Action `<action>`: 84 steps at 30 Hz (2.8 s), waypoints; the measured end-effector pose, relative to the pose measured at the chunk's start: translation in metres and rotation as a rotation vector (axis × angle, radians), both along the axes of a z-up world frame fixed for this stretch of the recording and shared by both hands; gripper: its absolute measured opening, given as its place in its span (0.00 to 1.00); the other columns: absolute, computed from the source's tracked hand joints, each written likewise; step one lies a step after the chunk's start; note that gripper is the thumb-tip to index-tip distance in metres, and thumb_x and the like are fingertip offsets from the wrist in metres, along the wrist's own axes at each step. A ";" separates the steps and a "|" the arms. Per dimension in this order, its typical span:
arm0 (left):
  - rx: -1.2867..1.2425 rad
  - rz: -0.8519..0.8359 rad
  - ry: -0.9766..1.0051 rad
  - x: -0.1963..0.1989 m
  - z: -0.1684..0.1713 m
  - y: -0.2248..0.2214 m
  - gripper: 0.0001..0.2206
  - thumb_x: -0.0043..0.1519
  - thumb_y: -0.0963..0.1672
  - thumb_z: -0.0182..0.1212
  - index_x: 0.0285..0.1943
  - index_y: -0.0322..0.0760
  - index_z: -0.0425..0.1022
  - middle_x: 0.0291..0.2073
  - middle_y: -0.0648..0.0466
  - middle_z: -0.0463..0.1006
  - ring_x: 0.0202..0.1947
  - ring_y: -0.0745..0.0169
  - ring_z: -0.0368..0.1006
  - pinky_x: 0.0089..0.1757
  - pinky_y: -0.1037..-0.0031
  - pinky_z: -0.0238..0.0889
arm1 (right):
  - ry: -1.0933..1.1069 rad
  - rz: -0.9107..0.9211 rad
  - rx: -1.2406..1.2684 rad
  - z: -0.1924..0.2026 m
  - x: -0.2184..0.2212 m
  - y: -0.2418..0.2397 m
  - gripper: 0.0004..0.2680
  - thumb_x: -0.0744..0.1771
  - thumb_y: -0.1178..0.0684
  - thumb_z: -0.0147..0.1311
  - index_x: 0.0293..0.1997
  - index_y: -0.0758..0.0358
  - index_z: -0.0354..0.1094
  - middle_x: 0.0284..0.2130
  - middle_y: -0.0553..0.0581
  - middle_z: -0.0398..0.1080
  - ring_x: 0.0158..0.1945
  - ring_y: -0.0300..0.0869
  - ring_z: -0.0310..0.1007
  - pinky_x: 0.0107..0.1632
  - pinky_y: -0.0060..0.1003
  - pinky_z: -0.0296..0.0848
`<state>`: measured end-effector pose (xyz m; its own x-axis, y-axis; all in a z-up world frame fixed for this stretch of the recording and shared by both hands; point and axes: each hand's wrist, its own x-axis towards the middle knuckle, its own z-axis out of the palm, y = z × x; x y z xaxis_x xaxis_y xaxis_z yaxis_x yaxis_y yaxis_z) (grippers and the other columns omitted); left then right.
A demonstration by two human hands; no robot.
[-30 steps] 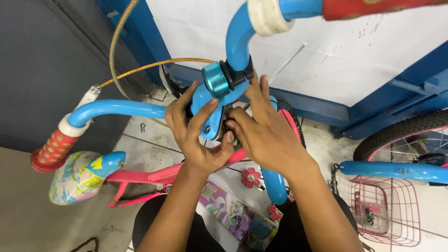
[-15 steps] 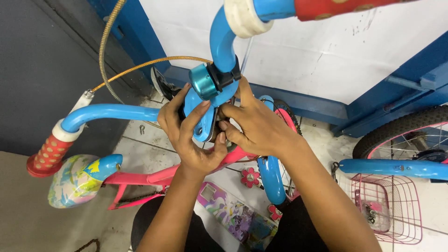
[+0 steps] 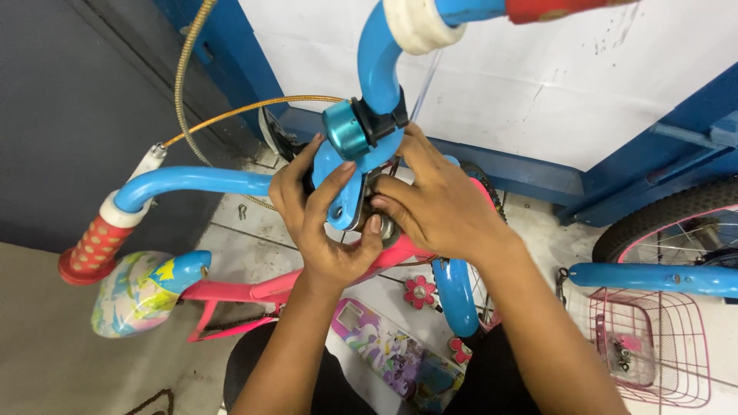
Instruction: Dismantling a child's bicycle by removing the handlebars, front fork, and wheels on a tiled floor.
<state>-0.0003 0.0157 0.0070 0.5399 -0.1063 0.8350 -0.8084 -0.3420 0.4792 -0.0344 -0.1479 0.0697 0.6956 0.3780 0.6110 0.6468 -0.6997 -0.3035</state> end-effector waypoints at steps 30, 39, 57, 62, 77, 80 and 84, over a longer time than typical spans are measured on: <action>-0.022 0.004 -0.018 0.005 0.006 -0.013 0.22 0.62 0.54 0.55 0.62 0.43 0.68 0.66 0.38 0.63 0.63 0.44 0.59 0.63 0.51 0.52 | 0.210 0.171 0.287 -0.015 0.012 -0.010 0.05 0.61 0.65 0.51 0.38 0.68 0.66 0.50 0.66 0.61 0.46 0.53 0.68 0.50 0.39 0.70; 0.014 -0.012 0.027 -0.007 0.012 0.001 0.23 0.60 0.51 0.60 0.63 0.41 0.69 0.67 0.38 0.64 0.62 0.42 0.61 0.63 0.50 0.55 | -0.041 0.047 0.085 0.000 -0.001 0.000 0.03 0.67 0.59 0.52 0.39 0.68 0.68 0.47 0.61 0.65 0.56 0.57 0.69 0.75 0.59 0.53; 0.012 -0.009 0.037 -0.001 0.003 0.001 0.27 0.57 0.52 0.59 0.65 0.43 0.69 0.68 0.39 0.63 0.64 0.42 0.59 0.64 0.50 0.53 | -0.202 -0.346 -0.337 0.016 -0.041 0.006 0.08 0.67 0.52 0.61 0.46 0.64 0.76 0.38 0.51 0.70 0.40 0.42 0.66 0.44 0.35 0.65; 0.022 -0.014 0.034 -0.003 0.005 0.008 0.26 0.57 0.52 0.60 0.64 0.41 0.70 0.67 0.37 0.64 0.61 0.40 0.61 0.63 0.49 0.53 | -0.160 -0.385 -0.581 0.022 -0.042 0.019 0.12 0.64 0.54 0.56 0.51 0.66 0.73 0.41 0.57 0.69 0.44 0.44 0.68 0.39 0.33 0.66; 0.006 -0.104 0.060 0.002 -0.002 0.018 0.27 0.64 0.54 0.42 0.67 0.41 0.71 0.69 0.36 0.63 0.62 0.38 0.60 0.64 0.48 0.51 | -0.053 -0.594 -0.760 0.025 -0.048 0.058 0.09 0.61 0.57 0.54 0.42 0.69 0.72 0.32 0.57 0.68 0.25 0.39 0.67 0.25 0.31 0.67; -0.006 -0.109 0.066 0.004 -0.001 0.016 0.29 0.67 0.56 0.32 0.66 0.41 0.72 0.69 0.36 0.63 0.62 0.39 0.59 0.64 0.48 0.49 | -0.037 -0.698 -0.745 0.025 -0.050 0.071 0.10 0.61 0.57 0.54 0.43 0.70 0.73 0.31 0.56 0.66 0.23 0.38 0.64 0.23 0.31 0.64; -0.018 -0.110 0.049 0.002 0.000 0.018 0.29 0.68 0.56 0.32 0.66 0.40 0.71 0.69 0.36 0.62 0.61 0.38 0.60 0.64 0.48 0.51 | 0.038 -0.794 -0.498 0.020 -0.052 0.087 0.13 0.61 0.58 0.56 0.49 0.70 0.73 0.33 0.59 0.68 0.26 0.44 0.70 0.24 0.35 0.67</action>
